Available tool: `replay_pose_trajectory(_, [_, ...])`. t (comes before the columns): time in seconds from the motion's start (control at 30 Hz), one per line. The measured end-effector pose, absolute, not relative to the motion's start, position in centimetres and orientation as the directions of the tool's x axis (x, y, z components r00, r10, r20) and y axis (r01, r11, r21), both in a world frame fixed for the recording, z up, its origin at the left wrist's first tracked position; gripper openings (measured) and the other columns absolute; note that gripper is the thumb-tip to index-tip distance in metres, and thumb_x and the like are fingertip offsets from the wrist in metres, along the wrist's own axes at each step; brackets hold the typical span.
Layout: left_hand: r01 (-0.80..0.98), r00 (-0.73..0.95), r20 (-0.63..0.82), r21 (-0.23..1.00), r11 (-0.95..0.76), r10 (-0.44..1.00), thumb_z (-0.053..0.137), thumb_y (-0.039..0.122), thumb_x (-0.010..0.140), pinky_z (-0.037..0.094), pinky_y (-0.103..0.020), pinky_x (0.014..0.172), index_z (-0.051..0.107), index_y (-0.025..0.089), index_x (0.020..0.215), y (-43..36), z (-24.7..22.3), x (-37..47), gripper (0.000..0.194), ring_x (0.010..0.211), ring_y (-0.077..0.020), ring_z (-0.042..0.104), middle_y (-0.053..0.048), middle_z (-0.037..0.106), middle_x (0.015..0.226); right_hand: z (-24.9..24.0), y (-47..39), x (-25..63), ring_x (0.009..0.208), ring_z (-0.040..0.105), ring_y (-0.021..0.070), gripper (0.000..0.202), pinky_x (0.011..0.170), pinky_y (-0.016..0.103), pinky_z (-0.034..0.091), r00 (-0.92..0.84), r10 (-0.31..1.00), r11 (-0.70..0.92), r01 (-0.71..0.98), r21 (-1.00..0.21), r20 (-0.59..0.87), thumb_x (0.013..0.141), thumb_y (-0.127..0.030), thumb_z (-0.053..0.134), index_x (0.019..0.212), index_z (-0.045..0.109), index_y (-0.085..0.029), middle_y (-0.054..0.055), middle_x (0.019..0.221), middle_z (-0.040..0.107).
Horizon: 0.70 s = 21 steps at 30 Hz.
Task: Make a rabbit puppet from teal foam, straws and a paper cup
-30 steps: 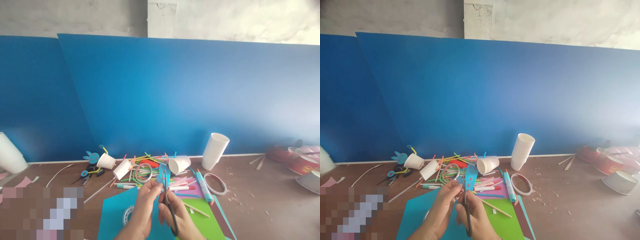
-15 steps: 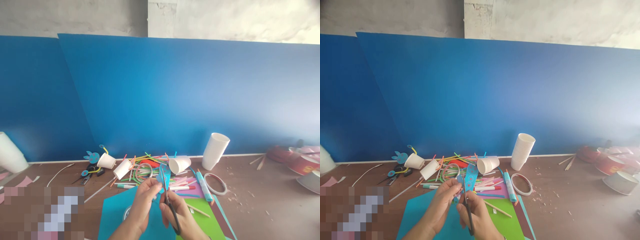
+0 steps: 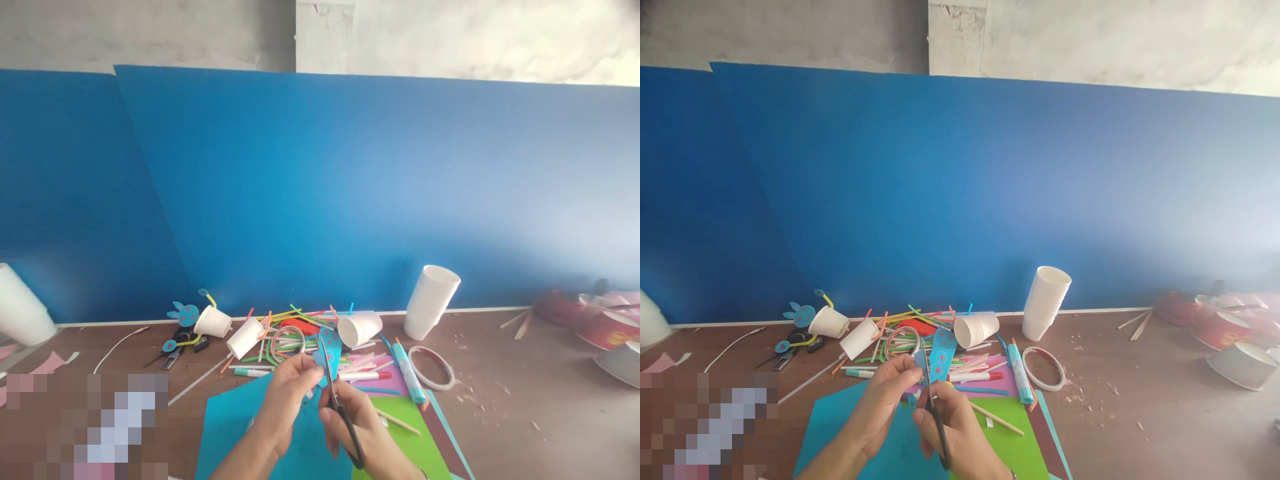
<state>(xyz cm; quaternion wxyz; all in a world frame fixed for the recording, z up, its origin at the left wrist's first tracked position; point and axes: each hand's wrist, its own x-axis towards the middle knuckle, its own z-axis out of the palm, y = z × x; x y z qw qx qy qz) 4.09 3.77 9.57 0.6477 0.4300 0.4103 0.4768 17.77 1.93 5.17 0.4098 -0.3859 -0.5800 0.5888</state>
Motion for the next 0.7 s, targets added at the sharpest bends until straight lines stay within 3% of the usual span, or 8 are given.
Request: replay_pose_trajectory(0.7, [-0.235,0.241,-0.097,0.96,0.155,0.966,0.065,0.033,0.066,0.031,-0.025,0.062,0.047,0.019,0.059,4.34,9.15,3.69,0.024,0.061,-0.0131,0.043,0.002,0.052,0.059,5.12,2.01,17.98,0.036,0.044,0.0065,0.039,0.038,0.017,0.033,-0.366,0.931,0.001,-0.025,-1.0,0.01,0.077,-0.054,0.062,0.074,0.049,-0.017,-0.006,0.044,0.052])
